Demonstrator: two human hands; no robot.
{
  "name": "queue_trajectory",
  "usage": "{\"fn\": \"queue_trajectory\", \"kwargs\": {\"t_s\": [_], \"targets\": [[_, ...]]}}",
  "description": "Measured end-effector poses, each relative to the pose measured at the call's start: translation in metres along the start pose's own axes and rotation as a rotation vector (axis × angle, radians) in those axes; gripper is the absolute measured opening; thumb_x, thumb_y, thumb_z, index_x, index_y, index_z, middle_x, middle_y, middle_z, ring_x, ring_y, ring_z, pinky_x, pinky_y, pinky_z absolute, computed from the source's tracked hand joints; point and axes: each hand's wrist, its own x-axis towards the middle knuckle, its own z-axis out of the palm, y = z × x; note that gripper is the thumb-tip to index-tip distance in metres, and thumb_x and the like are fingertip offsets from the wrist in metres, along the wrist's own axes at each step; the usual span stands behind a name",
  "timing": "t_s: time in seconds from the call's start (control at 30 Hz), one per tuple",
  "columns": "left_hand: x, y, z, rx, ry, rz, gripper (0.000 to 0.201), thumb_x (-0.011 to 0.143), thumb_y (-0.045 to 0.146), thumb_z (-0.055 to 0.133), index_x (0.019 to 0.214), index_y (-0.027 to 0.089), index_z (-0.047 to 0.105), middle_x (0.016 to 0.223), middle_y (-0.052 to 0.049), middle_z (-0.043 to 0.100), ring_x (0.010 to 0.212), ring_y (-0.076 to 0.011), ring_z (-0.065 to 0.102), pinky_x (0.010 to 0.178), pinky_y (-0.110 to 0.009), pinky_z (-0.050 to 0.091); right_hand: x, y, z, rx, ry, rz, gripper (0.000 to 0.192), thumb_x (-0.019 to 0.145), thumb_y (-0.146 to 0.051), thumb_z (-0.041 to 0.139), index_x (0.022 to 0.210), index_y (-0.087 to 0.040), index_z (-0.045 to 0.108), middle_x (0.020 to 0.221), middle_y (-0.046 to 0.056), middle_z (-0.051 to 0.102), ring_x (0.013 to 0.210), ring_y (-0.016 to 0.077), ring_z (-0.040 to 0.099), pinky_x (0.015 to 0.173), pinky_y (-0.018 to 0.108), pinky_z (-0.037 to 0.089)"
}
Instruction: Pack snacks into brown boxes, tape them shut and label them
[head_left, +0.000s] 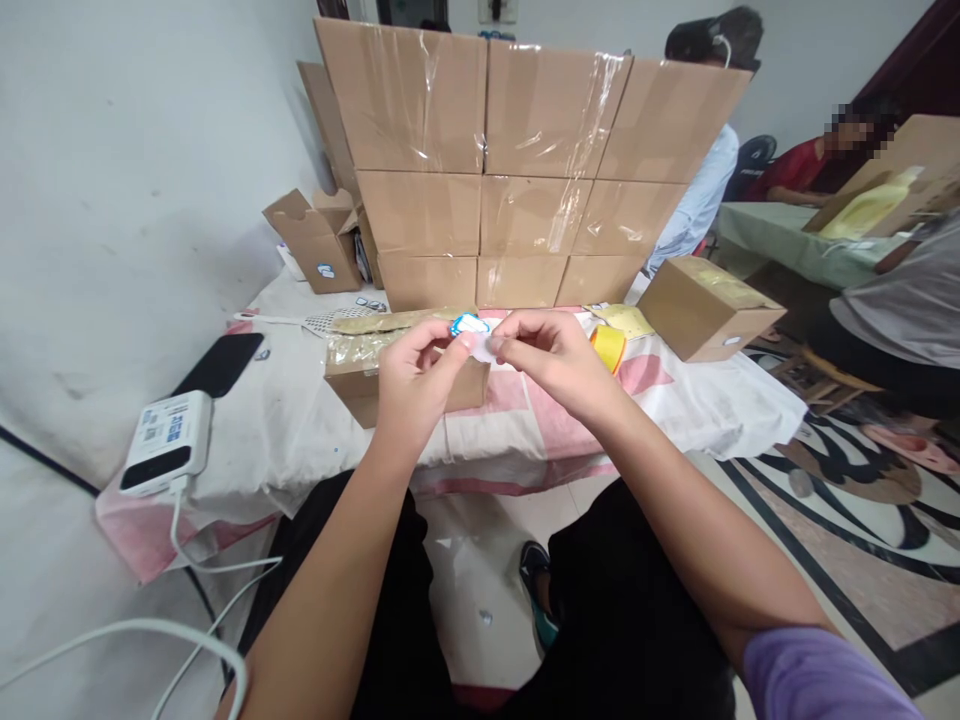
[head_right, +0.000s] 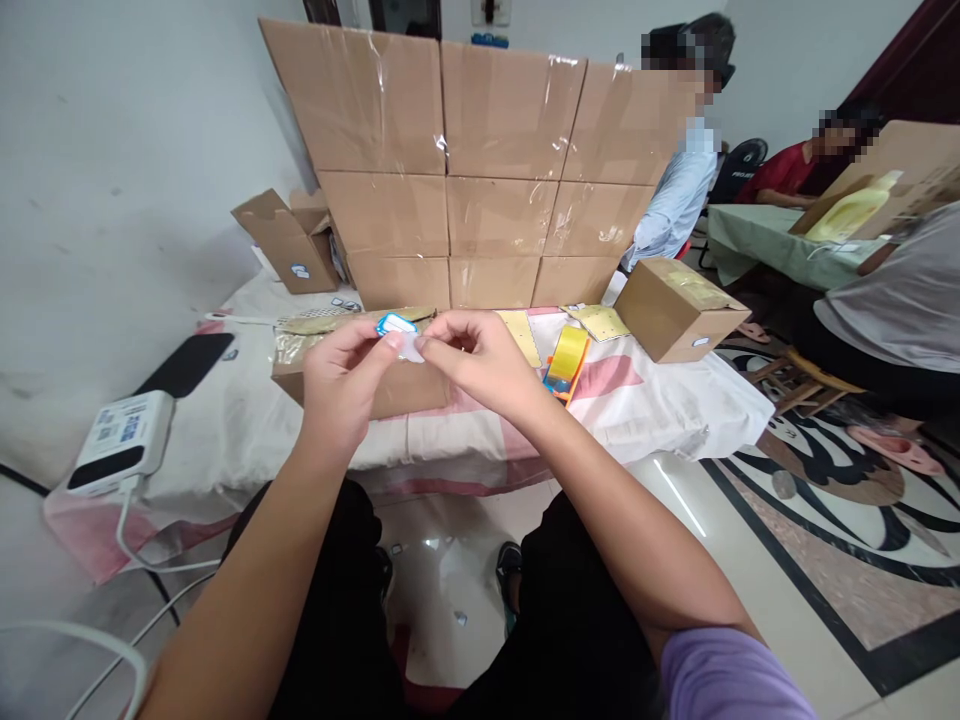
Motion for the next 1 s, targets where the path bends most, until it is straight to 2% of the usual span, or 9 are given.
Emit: {"fn": "queue_trajectory", "kwargs": {"t_s": [0.2, 0.4, 0.57, 0.7, 1.0], "targets": [[-0.003, 0.004, 0.002, 0.06, -0.027, 0.039, 0.011, 0.087, 0.031, 0.068, 0.082, 0.022, 0.068, 0.079, 0.0, 0.063, 0.073, -0.0132, 0.054, 0.065, -0.025, 0.042, -0.002, -0.004, 0.0, -0.006, -0.005, 0.009, 0.018, 0.079, -0.025, 0.065, 0.062, -0.017, 0.065, 0.062, -0.002, 0.053, 0.064, 0.0109, 0.047, 0.061, 0.026, 0.036], [-0.008, 0.01, 0.007, 0.239, 0.06, 0.233, 0.012, 0.09, 0.029, 0.065, 0.081, 0.021, 0.064, 0.082, -0.001, 0.06, 0.077, -0.0145, 0.054, 0.066, -0.027, 0.042, -0.001, -0.002, 0.001, 0.2, 0.029, 0.137, 0.028, 0.075, -0.023, 0.063, 0.051, -0.018, 0.051, 0.054, -0.004, 0.04, 0.055, 0.0085, 0.035, 0.052, 0.025, 0.027], [-0.012, 0.011, 0.01, 0.358, 0.134, 0.396, 0.009, 0.092, 0.025, 0.063, 0.083, 0.022, 0.064, 0.082, -0.002, 0.063, 0.074, -0.0147, 0.055, 0.067, -0.029, 0.044, 0.0, -0.002, 0.005, 0.404, 0.04, 0.323, 0.02, 0.066, -0.02, 0.064, 0.053, -0.019, 0.05, 0.051, -0.005, 0.042, 0.049, 0.0077, 0.034, 0.047, 0.024, 0.024], [-0.014, 0.008, 0.009, 0.457, 0.157, 0.522, 0.004, 0.09, 0.025, 0.065, 0.086, 0.023, 0.067, 0.088, -0.004, 0.068, 0.081, -0.0177, 0.061, 0.074, -0.032, 0.049, 0.0, -0.004, 0.007, 0.438, 0.078, 0.364, 0.019, 0.065, -0.019, 0.063, 0.053, -0.019, 0.049, 0.049, -0.005, 0.041, 0.046, 0.0074, 0.032, 0.044, 0.025, 0.024], [-0.017, -0.002, 0.007, 0.505, 0.118, 0.595, 0.007, 0.091, 0.027, 0.063, 0.095, 0.024, 0.069, 0.096, -0.006, 0.07, 0.092, -0.0212, 0.064, 0.082, -0.035, 0.051, -0.002, -0.005, 0.01, 0.468, 0.14, 0.384, 0.024, 0.066, -0.02, 0.064, 0.053, -0.02, 0.044, 0.049, -0.005, 0.038, 0.045, 0.0067, 0.03, 0.042, 0.024, 0.02]]}}
